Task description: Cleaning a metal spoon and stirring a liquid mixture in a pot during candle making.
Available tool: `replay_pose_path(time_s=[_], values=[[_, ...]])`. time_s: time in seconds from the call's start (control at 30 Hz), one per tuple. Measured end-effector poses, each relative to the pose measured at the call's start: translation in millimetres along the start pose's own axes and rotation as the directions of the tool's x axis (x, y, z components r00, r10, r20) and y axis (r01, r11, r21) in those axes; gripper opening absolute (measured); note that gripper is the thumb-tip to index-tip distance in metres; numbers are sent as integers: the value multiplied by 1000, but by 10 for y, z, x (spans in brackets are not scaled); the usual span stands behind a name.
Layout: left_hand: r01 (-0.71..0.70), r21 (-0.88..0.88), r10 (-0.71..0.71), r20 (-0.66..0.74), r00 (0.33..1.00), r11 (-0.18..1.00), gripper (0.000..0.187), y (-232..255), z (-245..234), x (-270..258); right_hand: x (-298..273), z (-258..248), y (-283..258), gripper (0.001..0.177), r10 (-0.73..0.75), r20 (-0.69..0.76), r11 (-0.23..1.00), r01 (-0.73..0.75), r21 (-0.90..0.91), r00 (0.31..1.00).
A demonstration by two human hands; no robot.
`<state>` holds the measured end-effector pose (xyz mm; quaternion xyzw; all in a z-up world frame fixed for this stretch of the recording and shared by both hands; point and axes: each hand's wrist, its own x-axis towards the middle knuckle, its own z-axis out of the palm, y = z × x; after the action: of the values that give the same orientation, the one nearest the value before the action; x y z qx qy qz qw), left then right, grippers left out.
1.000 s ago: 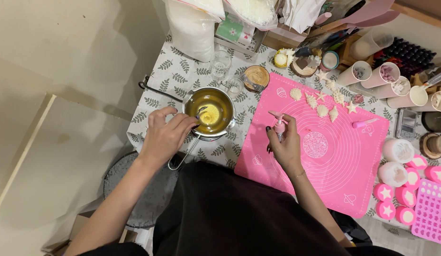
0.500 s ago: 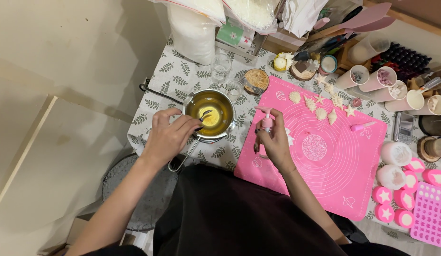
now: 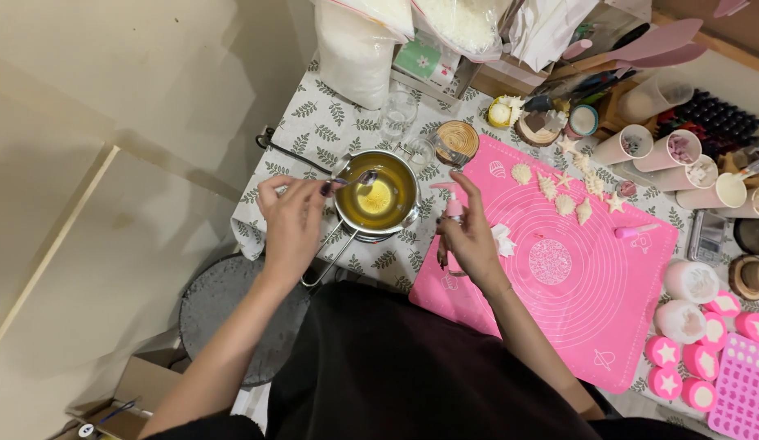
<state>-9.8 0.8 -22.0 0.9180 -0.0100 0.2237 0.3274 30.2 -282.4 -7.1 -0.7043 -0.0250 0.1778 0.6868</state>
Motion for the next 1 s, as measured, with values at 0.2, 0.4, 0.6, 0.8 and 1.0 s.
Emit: replay_pose_path(time_s=[0.2, 0.4, 0.6, 0.8, 1.0], values=[[614, -487, -587, 231, 776, 621, 41, 224, 79, -54, 126, 237, -83, 69, 2, 6, 955, 0, -296, 1000], [538, -674, -603, 169, 779, 506, 39, 336, 143, -161, 218, 484, -208, 53, -150, 124, 929, 183, -323, 981], [334, -529, -399, -10, 917, 780, 43, 401, 100, -176, 306, 482, -69, 50, -147, 94, 873, 173, -457, 985], [505, -597, -533, 147, 833, 623, 43, 439, 109, -161, 303, 503, -113, 45, -269, 123, 844, 296, -447, 955], [469, -546, -498, 105, 861, 694, 44, 484, 125, -136, 328, 470, -17, 40, -404, 151, 789, 428, -442, 902]])
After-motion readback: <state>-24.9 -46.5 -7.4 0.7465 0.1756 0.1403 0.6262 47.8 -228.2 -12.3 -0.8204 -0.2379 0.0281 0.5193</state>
